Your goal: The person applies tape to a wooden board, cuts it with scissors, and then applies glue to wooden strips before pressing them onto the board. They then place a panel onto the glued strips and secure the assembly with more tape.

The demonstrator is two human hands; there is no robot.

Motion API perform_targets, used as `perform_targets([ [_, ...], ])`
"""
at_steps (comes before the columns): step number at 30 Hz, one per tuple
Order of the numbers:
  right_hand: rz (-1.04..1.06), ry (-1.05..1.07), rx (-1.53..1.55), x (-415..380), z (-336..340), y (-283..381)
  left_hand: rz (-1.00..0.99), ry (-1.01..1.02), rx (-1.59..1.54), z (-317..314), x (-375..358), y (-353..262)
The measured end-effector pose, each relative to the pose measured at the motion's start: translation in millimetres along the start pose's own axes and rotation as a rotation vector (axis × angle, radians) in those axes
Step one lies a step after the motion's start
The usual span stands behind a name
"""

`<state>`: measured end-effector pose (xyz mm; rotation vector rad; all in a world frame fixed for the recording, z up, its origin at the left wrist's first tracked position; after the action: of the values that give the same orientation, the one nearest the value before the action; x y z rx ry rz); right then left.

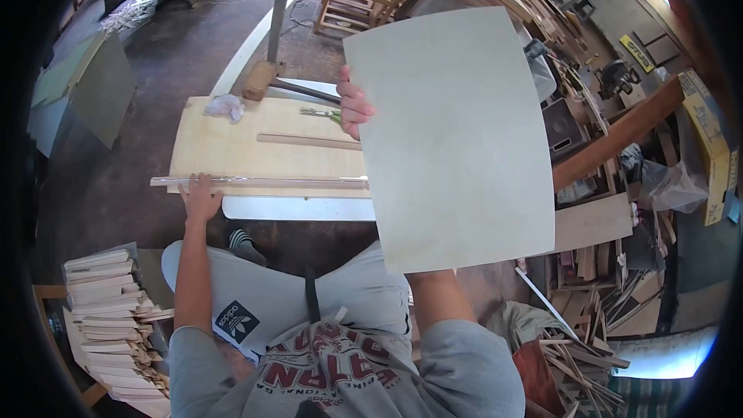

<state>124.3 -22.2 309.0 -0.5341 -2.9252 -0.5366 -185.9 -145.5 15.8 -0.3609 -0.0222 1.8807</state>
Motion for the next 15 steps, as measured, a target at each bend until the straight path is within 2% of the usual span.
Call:
perform_targets([
  [1, -0.002, 0.003, -0.008, 1, -5, -2, -0.010, -0.002, 0.002, -1, 0, -5],
  [5, 0.105, -0.350, -0.303, -16, 13, 19, -0.008, -0.023, 0.085, -11, 3, -2],
  [7, 0.283, -0.482, -0.409, -36, 30, 50, 0.057, -0.121, 0.112, -19, 1, 5],
  [9, 0.602, -0.627, -0.505, -74, 43, 105, 0.073, -0.102, 0.049, -23, 3, 8],
  [10, 0.718, -0.640, -0.530, -81, 37, 124, -0.001, -0.155, -0.013, -14, -3, 2],
  [11, 0.769, -0.616, -0.541, -82, 31, 136, 0.020, -0.162, -0.026, -13, -6, 2],
  [12, 0.606, -0.393, -0.585, -61, 14, 133, 0.031, -0.137, -0.024, -10, -8, -1],
  [15, 0.436, -0.741, -1.037, -8, 5, 89, 0.031, -0.157, -0.045, -12, -7, 0],
])
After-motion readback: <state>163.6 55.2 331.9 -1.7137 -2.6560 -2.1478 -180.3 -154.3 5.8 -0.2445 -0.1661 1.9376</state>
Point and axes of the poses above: each hand's wrist, its own x-axis towards the middle knuckle, its own z-axis out of the back of the hand, y = z × x, the point moved 10 cm from there along x, towards the middle knuckle, and after that the axes turned 5 degrees about y, right-handed, at the moved point
